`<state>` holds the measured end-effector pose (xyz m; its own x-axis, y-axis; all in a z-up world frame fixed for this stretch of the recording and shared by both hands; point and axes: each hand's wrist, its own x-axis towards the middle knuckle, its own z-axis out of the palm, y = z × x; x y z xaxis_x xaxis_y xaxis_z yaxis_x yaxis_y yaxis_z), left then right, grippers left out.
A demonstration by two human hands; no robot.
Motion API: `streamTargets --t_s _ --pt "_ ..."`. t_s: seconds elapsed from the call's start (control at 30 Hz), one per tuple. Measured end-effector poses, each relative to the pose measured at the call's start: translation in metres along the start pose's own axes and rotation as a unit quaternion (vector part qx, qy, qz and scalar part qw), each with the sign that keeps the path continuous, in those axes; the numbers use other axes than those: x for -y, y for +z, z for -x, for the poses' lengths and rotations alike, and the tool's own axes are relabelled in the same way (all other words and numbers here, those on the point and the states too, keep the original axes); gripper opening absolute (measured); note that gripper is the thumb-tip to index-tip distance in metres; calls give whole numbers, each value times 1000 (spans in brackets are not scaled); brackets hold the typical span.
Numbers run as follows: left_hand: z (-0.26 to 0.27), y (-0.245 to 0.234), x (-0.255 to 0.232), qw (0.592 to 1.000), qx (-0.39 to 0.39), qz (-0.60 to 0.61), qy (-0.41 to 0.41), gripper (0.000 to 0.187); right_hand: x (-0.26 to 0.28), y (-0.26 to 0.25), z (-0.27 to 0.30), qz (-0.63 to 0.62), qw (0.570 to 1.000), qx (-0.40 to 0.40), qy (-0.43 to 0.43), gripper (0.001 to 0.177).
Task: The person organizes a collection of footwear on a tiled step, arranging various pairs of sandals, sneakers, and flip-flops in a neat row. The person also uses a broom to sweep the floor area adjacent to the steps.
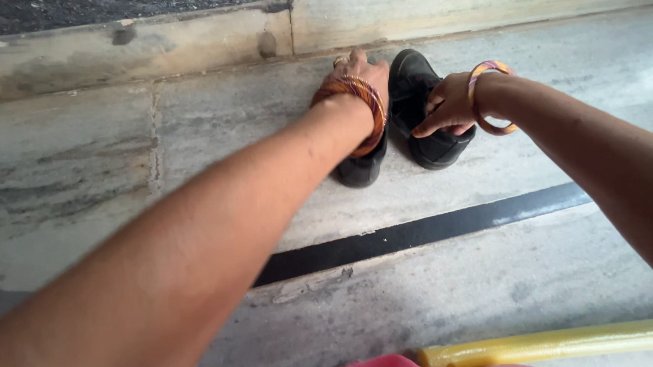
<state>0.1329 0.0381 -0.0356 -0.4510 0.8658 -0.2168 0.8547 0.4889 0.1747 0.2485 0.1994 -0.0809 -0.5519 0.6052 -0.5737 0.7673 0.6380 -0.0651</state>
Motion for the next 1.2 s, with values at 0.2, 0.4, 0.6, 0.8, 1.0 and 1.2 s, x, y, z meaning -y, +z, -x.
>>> streamTargets --t_s 0.2,0.4,0.6,0.8,1.0,1.2 --pt "3 37 -2 978 -184 -71 64 41 13 14 -15 -138 990 32 6 59" --pt "15 33 -3 997 55 49 4 31 27 2 8 2 995 84 -44 64" --pt "34 27 -13 987 160 26 7 36 35 22 17 151 978 64 -131 88" --pt "18 42 -19 993 74 93 -10 32 42 7 27 220 974 -25 -42 67" --pt "12 54 -11 983 -79 163 34 27 9 -4 27 118 982 -144 29 44" --pt "-12 46 -8 928 -136 346 21 39 -43 -50 50 -219 958 -142 119 43"
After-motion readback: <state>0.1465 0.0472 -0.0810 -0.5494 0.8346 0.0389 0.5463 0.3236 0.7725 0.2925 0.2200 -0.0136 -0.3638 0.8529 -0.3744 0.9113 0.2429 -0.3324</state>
